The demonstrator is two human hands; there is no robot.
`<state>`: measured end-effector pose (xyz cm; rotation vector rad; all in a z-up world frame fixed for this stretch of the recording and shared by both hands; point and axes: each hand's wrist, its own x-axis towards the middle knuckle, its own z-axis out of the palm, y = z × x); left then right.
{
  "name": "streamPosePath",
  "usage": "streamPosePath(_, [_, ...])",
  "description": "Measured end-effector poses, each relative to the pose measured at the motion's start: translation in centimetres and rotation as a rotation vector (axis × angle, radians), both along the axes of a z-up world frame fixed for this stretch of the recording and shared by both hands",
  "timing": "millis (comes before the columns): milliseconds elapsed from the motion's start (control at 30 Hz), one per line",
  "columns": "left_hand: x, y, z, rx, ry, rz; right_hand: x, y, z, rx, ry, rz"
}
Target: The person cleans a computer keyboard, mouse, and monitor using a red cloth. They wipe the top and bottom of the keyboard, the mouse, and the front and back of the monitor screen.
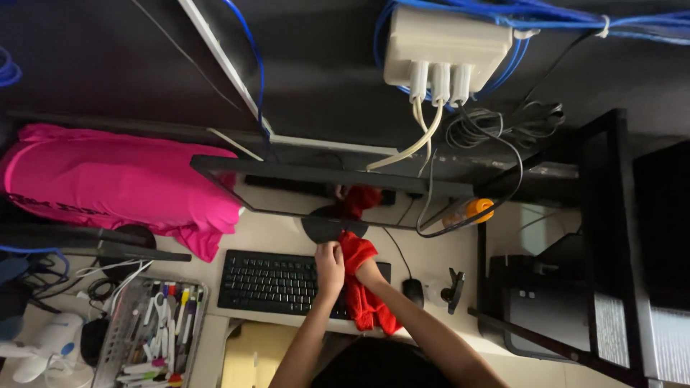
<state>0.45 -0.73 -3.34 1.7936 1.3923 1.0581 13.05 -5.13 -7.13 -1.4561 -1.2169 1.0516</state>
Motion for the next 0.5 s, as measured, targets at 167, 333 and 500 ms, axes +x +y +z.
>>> streamPosePath(167, [-1.4, 2.0, -0.1, 0.040, 0.109, -0.043, -0.3, 1.1, -1.7, 0.124, -0.182, 0.075])
streamPosePath(333, [-2.0, 4.3, -3.5, -0.023, 0.051, -0.215, -0.8, 1.1, 0.1, 0.210, -0.131, 0.094])
streamPosePath(500, [-0.5, 5.0, -4.5, -0.432, -0.119, -0.275, -0.7, 2.1, 0.5, 0.098, -0.268, 0.111])
